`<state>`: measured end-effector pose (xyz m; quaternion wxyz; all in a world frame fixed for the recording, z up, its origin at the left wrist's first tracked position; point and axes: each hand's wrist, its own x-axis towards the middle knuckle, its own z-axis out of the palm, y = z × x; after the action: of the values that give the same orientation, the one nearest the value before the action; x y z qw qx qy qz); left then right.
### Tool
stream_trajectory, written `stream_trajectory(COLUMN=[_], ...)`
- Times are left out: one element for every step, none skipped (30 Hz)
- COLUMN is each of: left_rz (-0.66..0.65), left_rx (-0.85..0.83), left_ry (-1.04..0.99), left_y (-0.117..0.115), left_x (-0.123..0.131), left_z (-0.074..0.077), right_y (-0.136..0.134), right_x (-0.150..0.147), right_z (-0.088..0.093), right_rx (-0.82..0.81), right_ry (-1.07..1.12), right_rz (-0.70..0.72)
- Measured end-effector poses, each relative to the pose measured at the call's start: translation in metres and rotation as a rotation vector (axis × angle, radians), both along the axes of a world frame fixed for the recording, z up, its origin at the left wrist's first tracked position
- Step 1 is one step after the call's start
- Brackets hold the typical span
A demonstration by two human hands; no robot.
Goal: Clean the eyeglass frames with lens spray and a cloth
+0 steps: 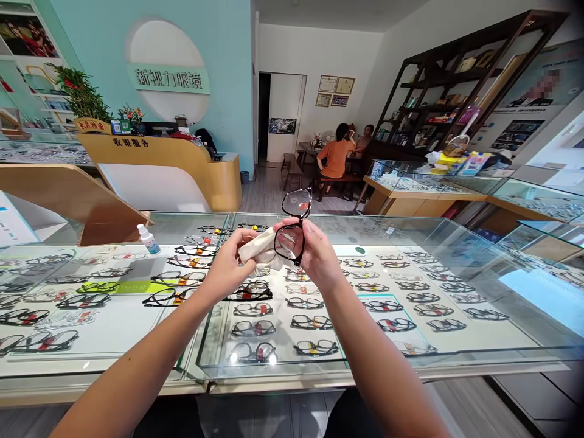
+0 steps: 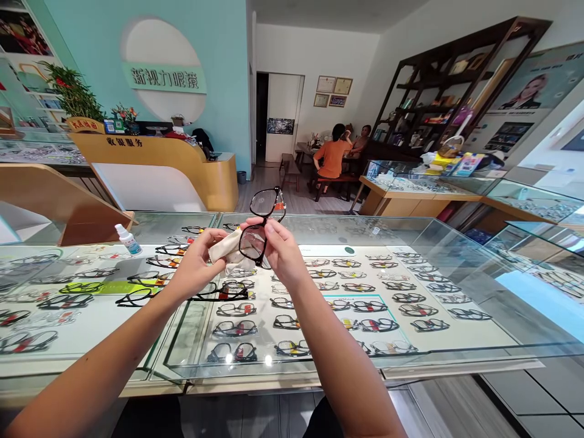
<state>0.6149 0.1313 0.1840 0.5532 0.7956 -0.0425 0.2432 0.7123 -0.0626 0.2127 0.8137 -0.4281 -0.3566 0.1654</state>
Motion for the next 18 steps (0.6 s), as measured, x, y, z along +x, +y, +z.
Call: stream_trajectory(left_rz=[0.008,0.017,0.023,0.02,0.007,-0.016,-0.045,-0.076,-0.102,-0.119,-0.128,-0.129,-0.127,-0.122,-0.114,-0.106,-0.098,-0.089], left_rx=[0.035,0.059,0.067,0.052,0.015,-0.041,-0.106,-0.166,-0.211,-0.232,-0.228,-0.206,-0.169,-0.124,-0.077,-0.033,0.007,0.045], left_ry=[-0.009,-0.013,-0.013,-0.01,-0.001,0.013,0.035,0.063,0.09,0.112,0.127,0.131,0.131,0.134,0.142,0.154,0.166,0.179], left_y=[0.0,0.0,0.0,0.0,-0.001,-0.002,-0.003,-0.004,-0.006,-0.007,-0.008,-0.009,-0.01,-0.01,-0.009,-0.008,-0.007,-0.005], left_x=[-0.001,-0.001,-0.001,-0.001,0.0,0.001,0.003,0.004,0.004,0.004,0.004,0.003,0.002,0.001,-0.001,-0.002,-0.003,-0.004], left_z=[0.0,0.001,0.001,0.001,0.001,0.0,-0.001,-0.002,-0.003,-0.003,-0.002,-0.002,0.0,0.001,0.002,0.003,0.003,0.003], right_y=[0.0,0.0,0.0,0.0,0.001,0.001,0.001,0.001,0.002,0.002,0.003,0.003,0.003,0.003,0.003,0.003,0.003,0.002], right_x=[-0.001,-0.001,-0.001,-0.002,-0.002,-0.002,-0.003,-0.003,-0.003,-0.004,-0.004,-0.003,-0.003,-0.002,-0.001,0.0,0.001,0.001], right_z=[0.0,0.0,0.001,0.001,0.001,0.001,0.0,0.0,0.0,0.0,-0.001,-0.001,-0.002,-0.002,-0.003,-0.003,-0.003,-0.002], right_rx=[0.002,0.005,0.006,0.004,0.001,-0.001,-0.003,-0.005,-0.004,-0.002,0.002,0.007,0.014,0.022,0.03,0.035,0.037,0.036], right_ry=[0.002,0.003,0.003,0.003,0.001,-0.003,-0.006,-0.007,-0.006,-0.004,-0.003,-0.002,-0.003,-0.005,-0.005,-0.004,-0.001,0.003], right_rz=[0.006,0.008,0.005,-0.001,-0.009,-0.016,-0.02,-0.018,-0.011,-0.004,0.0,-0.001,-0.009,-0.022,-0.036,-0.049,-0.061,-0.07])
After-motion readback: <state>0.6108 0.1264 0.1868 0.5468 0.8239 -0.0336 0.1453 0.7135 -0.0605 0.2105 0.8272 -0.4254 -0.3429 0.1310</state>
